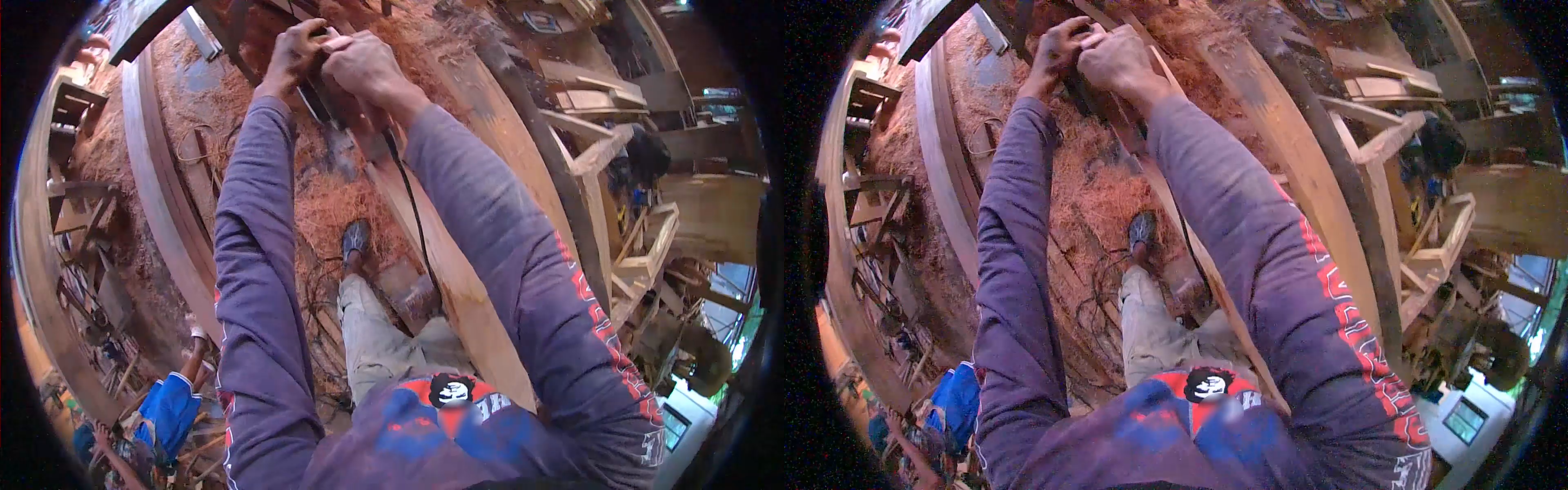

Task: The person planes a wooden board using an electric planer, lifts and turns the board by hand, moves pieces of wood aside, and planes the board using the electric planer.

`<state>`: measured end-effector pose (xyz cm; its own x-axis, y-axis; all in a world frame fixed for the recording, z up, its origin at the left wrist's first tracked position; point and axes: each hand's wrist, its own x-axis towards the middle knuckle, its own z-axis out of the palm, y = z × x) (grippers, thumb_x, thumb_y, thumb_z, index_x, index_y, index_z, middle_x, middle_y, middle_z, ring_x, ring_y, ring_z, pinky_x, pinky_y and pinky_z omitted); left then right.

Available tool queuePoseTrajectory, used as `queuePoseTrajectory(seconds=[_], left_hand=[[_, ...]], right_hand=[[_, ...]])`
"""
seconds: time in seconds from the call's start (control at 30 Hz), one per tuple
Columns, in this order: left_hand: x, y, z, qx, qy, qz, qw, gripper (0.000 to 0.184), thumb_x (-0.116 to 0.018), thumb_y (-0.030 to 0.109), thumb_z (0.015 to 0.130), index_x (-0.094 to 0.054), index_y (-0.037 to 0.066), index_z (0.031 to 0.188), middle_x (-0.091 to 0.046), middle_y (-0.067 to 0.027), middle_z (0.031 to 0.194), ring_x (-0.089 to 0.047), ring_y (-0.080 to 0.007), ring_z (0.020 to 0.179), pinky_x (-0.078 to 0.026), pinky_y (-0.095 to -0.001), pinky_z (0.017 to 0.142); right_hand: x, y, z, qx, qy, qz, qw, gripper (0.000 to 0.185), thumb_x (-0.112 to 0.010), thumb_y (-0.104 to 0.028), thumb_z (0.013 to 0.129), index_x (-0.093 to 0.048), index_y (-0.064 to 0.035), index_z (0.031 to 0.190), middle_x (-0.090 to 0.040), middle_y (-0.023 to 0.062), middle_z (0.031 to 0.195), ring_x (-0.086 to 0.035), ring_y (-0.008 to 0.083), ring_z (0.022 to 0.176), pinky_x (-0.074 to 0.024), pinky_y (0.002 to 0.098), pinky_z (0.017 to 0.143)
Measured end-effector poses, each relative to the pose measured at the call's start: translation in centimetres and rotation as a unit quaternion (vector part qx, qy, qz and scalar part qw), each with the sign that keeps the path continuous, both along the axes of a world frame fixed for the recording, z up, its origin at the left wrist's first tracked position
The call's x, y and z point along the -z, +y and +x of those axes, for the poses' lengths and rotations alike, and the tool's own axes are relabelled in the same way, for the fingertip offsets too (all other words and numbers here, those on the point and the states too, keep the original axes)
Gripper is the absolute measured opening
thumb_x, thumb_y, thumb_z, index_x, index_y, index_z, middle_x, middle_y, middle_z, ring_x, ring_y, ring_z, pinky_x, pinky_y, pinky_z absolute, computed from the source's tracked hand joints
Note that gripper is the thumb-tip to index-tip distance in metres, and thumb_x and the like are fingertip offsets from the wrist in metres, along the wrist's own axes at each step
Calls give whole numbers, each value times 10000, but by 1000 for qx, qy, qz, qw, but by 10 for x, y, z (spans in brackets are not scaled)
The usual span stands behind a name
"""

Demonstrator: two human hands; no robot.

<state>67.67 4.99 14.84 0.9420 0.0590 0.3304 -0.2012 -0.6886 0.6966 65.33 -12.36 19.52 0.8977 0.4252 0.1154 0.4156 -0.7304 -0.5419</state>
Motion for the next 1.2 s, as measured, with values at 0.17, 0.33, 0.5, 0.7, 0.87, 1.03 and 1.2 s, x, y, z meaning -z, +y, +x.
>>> queuePoseTrajectory(seconds=[0.17,0.33,0.5,0.7,0.87,1.03,1.2], left_hand=[[5,-66,-100,-8,-89,-6,996,351,-745,245,887,-714,62,1184,-728,-204,1146,-720,-318,1087,-551,-403,906],[-17,-221,-293,53,6,-77,996,355,-716,52,796,-682,32,1149,-707,-169,1033,-646,-379,969,-501,-445,841],[-28,-328,-441,153,87,-145,974,411,-657,64,913,-570,-70,1291,-609,-258,1312,-585,-409,1261,-463,-459,1087],[-23,-308,-412,105,48,-139,983,481,-763,27,834,-600,-54,1279,-650,-212,1263,-620,-400,1192,-506,-448,1030],[-17,-210,-260,23,-26,-84,996,379,-802,119,806,-646,13,1134,-682,-172,1045,-649,-376,993,-506,-439,889],[-36,-94,-109,51,-13,-94,994,330,-799,209,835,-731,19,1096,-746,-179,1081,-724,-313,994,-566,-400,857],[0,-15,1,45,-47,-43,997,396,-759,257,865,-717,-9,1156,-746,-217,1076,-742,-294,1016,-573,-379,874]], right_hand=[[-16,-76,-94,-113,-4,-21,993,290,-514,-164,892,-664,-22,1096,-710,256,940,-697,444,864,-568,541,779],[-40,-222,-288,-56,102,60,991,429,-588,-61,878,-557,-54,1305,-666,269,1040,-691,457,880,-560,538,737],[-89,-328,-424,18,220,-13,975,582,-704,-213,904,-526,-104,1448,-577,271,1365,-550,413,1292,-452,479,1066],[-101,-301,-398,88,383,-15,919,681,-729,-229,868,-496,-100,1494,-551,231,1434,-487,417,1361,-443,465,1088],[-58,-201,-260,39,269,62,960,615,-724,-186,822,-583,-75,1410,-622,186,1307,-527,352,1337,-435,441,1104],[-39,-85,-103,9,211,57,976,260,-648,-185,809,-689,-26,1010,-661,239,1210,-665,376,1082,-536,447,900],[17,-7,-2,31,29,47,998,316,-542,-253,904,-717,-16,1019,-717,258,982,-682,411,1044,-560,499,861]])
